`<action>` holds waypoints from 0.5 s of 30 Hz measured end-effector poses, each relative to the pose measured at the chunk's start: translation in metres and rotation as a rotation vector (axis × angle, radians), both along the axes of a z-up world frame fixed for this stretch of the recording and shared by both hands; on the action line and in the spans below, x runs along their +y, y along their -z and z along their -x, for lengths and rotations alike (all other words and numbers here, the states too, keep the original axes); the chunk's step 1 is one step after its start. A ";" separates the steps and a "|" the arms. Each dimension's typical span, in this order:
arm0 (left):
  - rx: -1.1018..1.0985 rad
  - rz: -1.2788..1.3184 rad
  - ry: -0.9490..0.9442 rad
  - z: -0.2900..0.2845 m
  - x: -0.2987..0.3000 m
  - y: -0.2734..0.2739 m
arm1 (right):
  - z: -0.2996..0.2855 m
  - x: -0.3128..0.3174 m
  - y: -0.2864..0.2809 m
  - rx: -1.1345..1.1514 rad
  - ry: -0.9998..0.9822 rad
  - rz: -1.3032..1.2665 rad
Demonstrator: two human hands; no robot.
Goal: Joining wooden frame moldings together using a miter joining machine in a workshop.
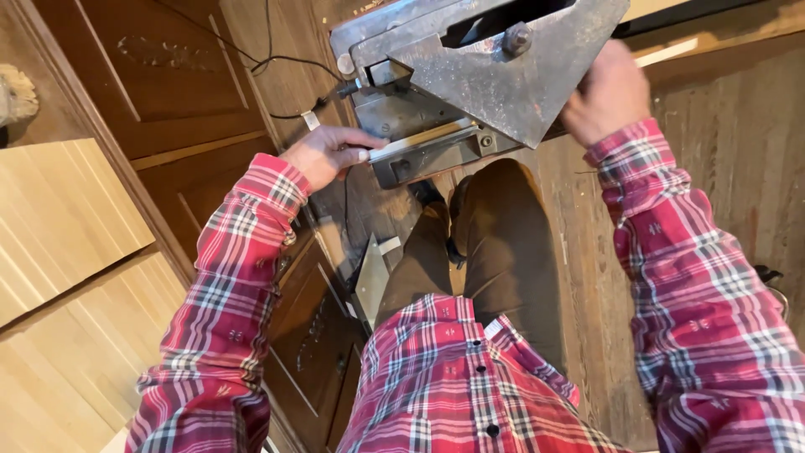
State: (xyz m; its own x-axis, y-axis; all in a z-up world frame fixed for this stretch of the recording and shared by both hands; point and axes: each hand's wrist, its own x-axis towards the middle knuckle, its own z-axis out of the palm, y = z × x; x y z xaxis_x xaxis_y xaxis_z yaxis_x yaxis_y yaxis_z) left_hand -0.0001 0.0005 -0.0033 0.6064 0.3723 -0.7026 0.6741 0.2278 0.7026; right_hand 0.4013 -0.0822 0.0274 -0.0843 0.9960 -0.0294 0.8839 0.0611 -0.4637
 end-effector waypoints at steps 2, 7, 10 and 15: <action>-0.007 0.021 -0.034 0.000 -0.001 0.000 | -0.010 -0.005 0.009 0.050 0.076 -0.057; -0.030 -0.058 -0.002 0.003 -0.002 0.002 | -0.014 -0.006 0.039 0.076 0.200 -0.127; 0.010 -0.038 -0.002 0.000 0.001 -0.007 | -0.006 -0.002 0.040 0.060 0.210 -0.200; 0.008 0.052 -0.026 0.000 0.000 -0.005 | -0.011 -0.006 0.052 0.119 0.234 -0.310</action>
State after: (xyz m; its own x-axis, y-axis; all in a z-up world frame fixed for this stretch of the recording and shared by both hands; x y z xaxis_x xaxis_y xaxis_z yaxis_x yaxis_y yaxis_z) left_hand -0.0004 0.0007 0.0016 0.5912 0.3512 -0.7261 0.6730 0.2813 0.6841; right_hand 0.4126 -0.0884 -0.0251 0.1608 0.9488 0.2719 0.8320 0.0179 -0.5545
